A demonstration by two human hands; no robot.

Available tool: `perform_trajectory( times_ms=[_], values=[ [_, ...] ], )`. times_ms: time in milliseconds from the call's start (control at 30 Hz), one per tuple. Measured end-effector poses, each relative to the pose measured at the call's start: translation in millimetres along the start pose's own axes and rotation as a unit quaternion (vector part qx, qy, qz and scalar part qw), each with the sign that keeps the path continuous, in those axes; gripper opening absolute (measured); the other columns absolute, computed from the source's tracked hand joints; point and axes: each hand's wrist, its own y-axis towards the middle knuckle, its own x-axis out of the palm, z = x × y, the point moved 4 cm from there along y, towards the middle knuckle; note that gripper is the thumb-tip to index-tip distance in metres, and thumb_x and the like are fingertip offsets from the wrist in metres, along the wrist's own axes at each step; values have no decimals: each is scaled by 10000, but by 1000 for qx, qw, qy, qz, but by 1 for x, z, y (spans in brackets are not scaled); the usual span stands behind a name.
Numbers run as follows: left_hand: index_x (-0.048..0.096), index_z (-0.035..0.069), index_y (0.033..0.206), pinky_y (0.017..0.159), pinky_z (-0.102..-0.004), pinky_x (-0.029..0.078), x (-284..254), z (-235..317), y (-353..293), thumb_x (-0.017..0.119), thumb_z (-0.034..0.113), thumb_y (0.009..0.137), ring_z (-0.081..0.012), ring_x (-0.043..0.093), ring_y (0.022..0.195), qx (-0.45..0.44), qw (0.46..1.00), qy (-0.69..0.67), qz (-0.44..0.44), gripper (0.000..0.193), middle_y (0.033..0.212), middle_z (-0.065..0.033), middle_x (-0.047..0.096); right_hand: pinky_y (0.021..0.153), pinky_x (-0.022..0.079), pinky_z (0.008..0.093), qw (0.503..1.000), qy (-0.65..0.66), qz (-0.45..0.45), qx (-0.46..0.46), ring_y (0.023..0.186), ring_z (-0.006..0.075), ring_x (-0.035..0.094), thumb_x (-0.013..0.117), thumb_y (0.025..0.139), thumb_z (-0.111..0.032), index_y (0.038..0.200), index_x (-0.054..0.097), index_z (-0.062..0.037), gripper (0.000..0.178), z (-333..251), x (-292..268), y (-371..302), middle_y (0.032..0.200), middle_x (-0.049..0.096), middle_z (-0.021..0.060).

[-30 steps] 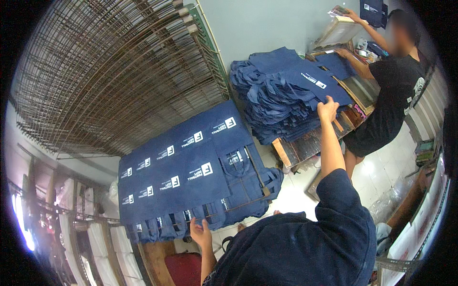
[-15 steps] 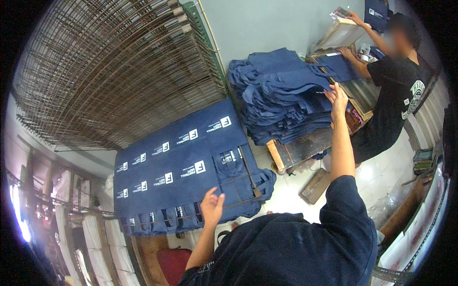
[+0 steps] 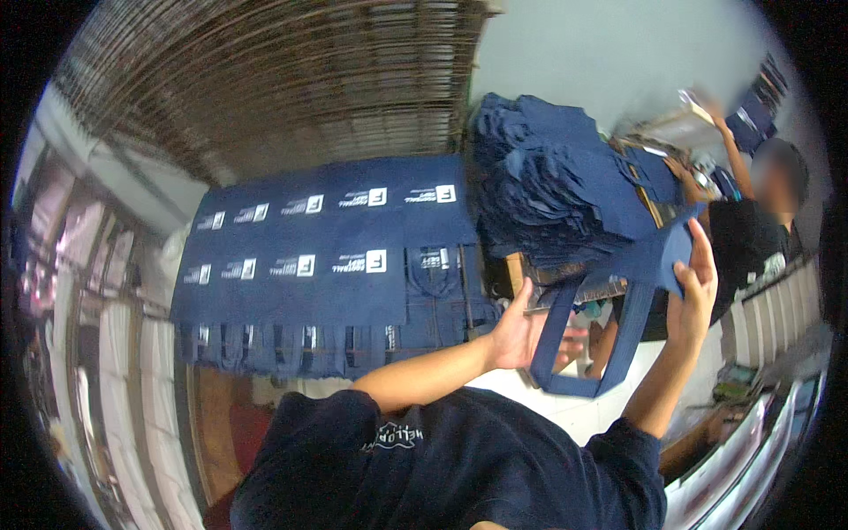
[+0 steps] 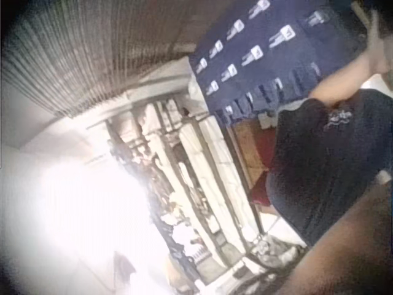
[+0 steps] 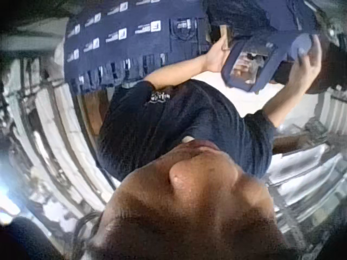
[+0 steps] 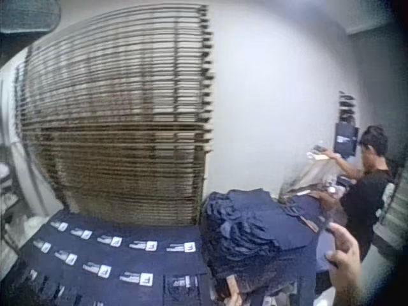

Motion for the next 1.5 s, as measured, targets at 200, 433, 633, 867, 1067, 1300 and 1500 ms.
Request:
perform_trajectory(
  times_ms=[200, 433, 633, 867, 1067, 1300, 1500],
  values=[
    [466, 57, 1217, 758, -288, 504, -12, 51, -116, 573, 316, 830, -172, 556, 916, 232, 931, 29, 282, 478, 1090, -76, 534, 953, 369, 280, 989, 35, -119, 85, 1111, 190, 496, 578, 613, -35, 1257, 422, 80, 673, 17, 85, -19, 1232, 494, 151],
    [419, 32, 1263, 652, -205, 529, -4, 150, -217, 527, -24, 810, -108, 544, 799, 472, 793, 127, 363, 469, 1016, -58, 489, 910, 385, 270, 956, 46, -182, 225, 1040, 155, 509, 480, 668, -1, 1246, 465, 38, 579, 86, 194, 23, 1228, 495, 101],
    [393, 56, 1319, 632, -212, 491, 40, 148, -244, 533, -33, 802, -87, 531, 812, 503, 692, 322, 405, 543, 1261, -78, 466, 932, 359, 264, 949, 115, -232, 182, 1092, 155, 485, 510, 667, 25, 1225, 503, 11, 559, 114, 199, 12, 1235, 504, 76],
    [506, 88, 1239, 674, -267, 500, -117, 98, -238, 604, 29, 756, -159, 593, 871, 298, 536, 549, 567, 496, 1106, -102, 589, 927, 381, 273, 933, -155, -257, 200, 1064, 207, 524, 513, 649, 97, 1220, 492, 37, 574, 275, 139, -68, 1192, 548, 116],
    [582, 69, 1132, 885, -380, 449, -187, 92, -235, 601, 111, 735, -333, 566, 1005, 190, 398, 656, 612, 400, 1115, -196, 575, 739, 461, 254, 908, -266, -248, 207, 836, 168, 586, 537, 654, 57, 1221, 501, 10, 570, 377, 134, -116, 1101, 589, 182],
    [594, 47, 1092, 858, -409, 458, -199, 82, -238, 608, 111, 722, -362, 573, 947, 178, 352, 672, 627, 376, 1038, -208, 590, 874, 434, 306, 914, -291, -226, 168, 1025, 262, 569, 585, 648, 50, 1171, 537, 11, 527, 393, 128, -121, 1125, 576, 206],
    [597, 39, 1072, 813, -407, 478, -203, 82, -244, 622, 110, 715, -358, 572, 928, 175, 350, 668, 633, 365, 1006, -205, 585, 917, 415, 339, 904, -292, -218, 222, 1070, 312, 544, 573, 654, 30, 1162, 547, -4, 510, 408, 125, -128, 1159, 561, 197]
  ],
)
